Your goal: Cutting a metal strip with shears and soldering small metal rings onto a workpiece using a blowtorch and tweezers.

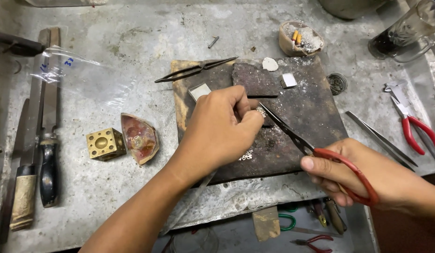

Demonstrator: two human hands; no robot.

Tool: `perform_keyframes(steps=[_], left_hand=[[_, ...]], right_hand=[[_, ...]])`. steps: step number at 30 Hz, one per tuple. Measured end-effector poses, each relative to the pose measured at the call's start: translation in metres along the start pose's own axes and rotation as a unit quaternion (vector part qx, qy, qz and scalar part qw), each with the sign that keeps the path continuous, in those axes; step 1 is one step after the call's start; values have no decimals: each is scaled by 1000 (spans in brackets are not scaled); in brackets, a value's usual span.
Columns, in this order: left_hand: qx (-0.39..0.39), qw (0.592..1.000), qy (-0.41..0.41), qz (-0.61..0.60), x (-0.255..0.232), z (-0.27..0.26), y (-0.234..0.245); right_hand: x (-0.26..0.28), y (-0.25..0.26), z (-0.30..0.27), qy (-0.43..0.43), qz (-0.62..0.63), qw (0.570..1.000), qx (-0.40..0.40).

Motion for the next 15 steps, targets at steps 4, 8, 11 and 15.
perform_keyframes(steps=[4,8,11,15], left_hand=[[0,1000,6,1,0,0,-1],[-27,999,-15,15,3,2,-2],[-37,999,-33,10,5,4,-2],[-27,999,-39,-8,0,-1,3]], right_hand=[[5,-1,-1,-34,-31,999,-13],[2,-1,-3,-3,-33,999,-9],[-19,9,-9,0,-51,997,-52],[-77,25,-33,270,-115,956,15]])
Point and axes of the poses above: each hand's wrist, its own z-axis towards the middle knuckle, its own y-axis out of the back of the hand, x = y × z, the point moved 3 cm from there along z, towards the middle knuckle, and after that the axes turned 1 degree about y, right-handed, at the moved point
